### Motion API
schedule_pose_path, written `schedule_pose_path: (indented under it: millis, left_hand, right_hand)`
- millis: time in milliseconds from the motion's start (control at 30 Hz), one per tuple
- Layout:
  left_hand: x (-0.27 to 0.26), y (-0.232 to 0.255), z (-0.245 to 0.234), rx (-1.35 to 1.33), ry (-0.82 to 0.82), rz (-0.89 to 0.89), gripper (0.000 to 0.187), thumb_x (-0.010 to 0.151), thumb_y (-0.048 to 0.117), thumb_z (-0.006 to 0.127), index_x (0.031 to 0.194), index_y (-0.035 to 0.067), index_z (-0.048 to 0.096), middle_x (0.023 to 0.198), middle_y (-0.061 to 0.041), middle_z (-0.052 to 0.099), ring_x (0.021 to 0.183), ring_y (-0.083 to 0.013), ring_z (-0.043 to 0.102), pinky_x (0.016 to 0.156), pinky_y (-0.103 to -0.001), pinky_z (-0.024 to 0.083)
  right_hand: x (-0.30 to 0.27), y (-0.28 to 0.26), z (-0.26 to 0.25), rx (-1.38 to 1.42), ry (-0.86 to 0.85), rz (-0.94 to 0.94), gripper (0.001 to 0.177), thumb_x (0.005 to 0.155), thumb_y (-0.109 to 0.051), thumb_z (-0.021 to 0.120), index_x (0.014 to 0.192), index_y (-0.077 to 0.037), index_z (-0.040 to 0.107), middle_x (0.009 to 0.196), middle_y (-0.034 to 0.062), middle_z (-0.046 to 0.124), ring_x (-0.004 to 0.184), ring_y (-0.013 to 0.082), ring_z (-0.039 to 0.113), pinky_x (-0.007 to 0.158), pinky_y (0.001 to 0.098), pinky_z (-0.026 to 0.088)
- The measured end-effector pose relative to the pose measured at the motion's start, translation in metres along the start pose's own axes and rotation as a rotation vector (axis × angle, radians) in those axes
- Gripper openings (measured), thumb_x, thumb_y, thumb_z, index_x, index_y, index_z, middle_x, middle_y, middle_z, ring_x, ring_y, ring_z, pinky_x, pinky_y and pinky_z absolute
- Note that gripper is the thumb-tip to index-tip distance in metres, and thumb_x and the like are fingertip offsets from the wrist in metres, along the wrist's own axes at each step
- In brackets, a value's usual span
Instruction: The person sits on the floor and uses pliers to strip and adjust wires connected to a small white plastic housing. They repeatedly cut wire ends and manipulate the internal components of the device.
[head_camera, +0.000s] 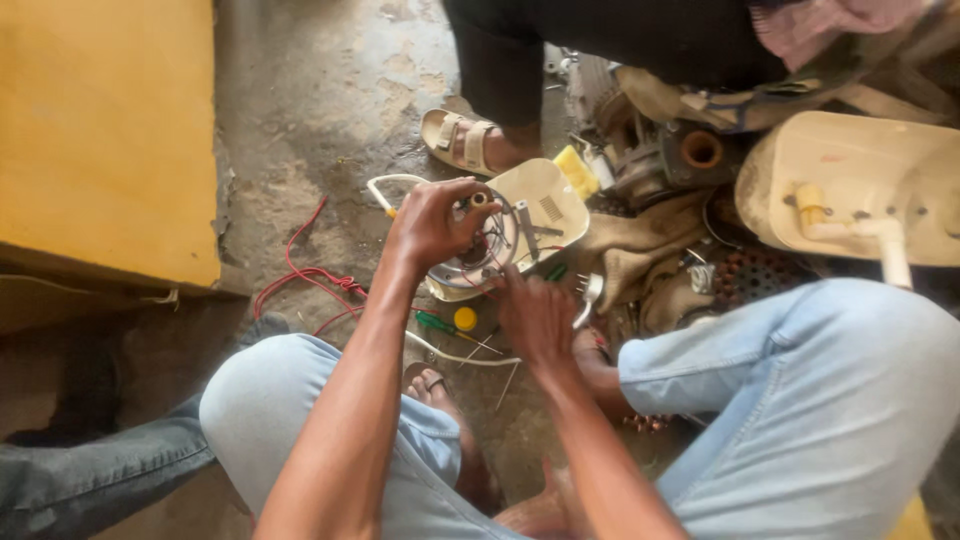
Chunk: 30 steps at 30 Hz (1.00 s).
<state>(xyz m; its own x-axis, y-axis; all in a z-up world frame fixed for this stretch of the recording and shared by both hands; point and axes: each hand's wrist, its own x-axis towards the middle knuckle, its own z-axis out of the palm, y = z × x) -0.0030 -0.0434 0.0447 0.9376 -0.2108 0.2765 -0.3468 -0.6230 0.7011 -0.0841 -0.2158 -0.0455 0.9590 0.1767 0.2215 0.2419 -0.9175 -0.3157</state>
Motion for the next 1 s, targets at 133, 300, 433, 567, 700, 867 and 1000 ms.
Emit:
schedule_pose_path:
  millis: [133,300,433,567,700,867,1000]
  left_hand:
    - [-0.008,-0.002,0.009,-0.027,-0.037,-0.046,0.025,0.087,0.030,0.080,0.103,0.011,0.079,0.095,-0.014,0.077,0.086,-0.0290,0.076,0.076,-0.041,0.057]
    - [-0.014,-0.004,0.018,-0.057,-0.003,-0.126,0.028,0.088,0.028,0.079,0.107,0.008,0.077,0.106,-0.016,0.075,0.093,-0.0298,0.074,0.083,-0.041,0.056]
    - [-0.022,-0.011,0.025,-0.150,0.050,-0.103,0.034,0.092,0.025,0.073,0.119,0.005,0.069,0.117,-0.014,0.072,0.109,-0.0291,0.070,0.091,-0.040,0.055]
    - [-0.034,-0.016,0.011,-0.176,0.017,0.085,0.062,0.083,0.017,0.076,0.138,0.000,0.054,0.127,-0.021,0.063,0.118,-0.0342,0.061,0.096,-0.045,0.049]
    - [-0.024,-0.009,0.012,-0.215,-0.045,-0.230,0.037,0.087,0.020,0.073,0.122,0.012,0.065,0.112,-0.011,0.076,0.103,-0.0245,0.073,0.089,-0.039,0.056]
    - [-0.018,0.000,0.032,-0.265,0.157,-0.150,0.024,0.094,0.012,0.072,0.117,0.012,0.070,0.102,-0.010,0.080,0.095,-0.0202,0.074,0.080,-0.038,0.055]
    - [-0.018,0.003,0.039,-0.261,0.131,-0.318,0.020,0.095,0.007,0.063,0.112,0.013,0.072,0.091,-0.009,0.077,0.068,-0.0182,0.071,0.060,-0.038,0.054]
  right_hand:
    - [-0.020,0.001,0.006,0.030,0.009,0.075,0.015,0.096,-0.021,0.063,0.107,-0.018,0.072,0.066,0.0140,0.069,0.059,0.0335,0.069,0.055,0.0505,0.049]
    - [0.003,0.024,-0.015,0.086,-0.096,-0.065,0.017,0.096,-0.032,0.066,0.101,-0.017,0.071,0.065,0.0117,0.067,0.061,0.0360,0.068,0.055,0.0519,0.048]
    - [0.030,0.053,-0.024,-0.024,-0.175,-0.261,0.027,0.099,-0.044,0.061,0.100,-0.018,0.070,0.062,0.0114,0.066,0.061,0.0337,0.068,0.063,0.0497,0.050]
    - [0.054,0.067,-0.026,-0.091,-0.208,-0.423,0.028,0.099,-0.045,0.059,0.101,-0.019,0.069,0.071,0.0109,0.068,0.068,0.0342,0.070,0.059,0.0489,0.051]
    - [0.058,0.072,-0.028,0.007,-0.241,-0.528,0.025,0.091,-0.036,0.061,0.109,-0.020,0.070,0.075,0.0085,0.072,0.063,0.0347,0.069,0.054,0.0494,0.051]
    - [0.044,0.070,-0.025,-0.074,-0.215,-0.376,0.018,0.097,-0.040,0.067,0.098,-0.023,0.071,0.071,0.0085,0.069,0.068,0.0297,0.070,0.059,0.0457,0.051]
    - [0.046,0.070,-0.030,-0.103,-0.143,-0.348,0.019,0.092,-0.041,0.075,0.098,-0.023,0.071,0.068,0.0091,0.067,0.065,0.0276,0.068,0.055,0.0439,0.049]
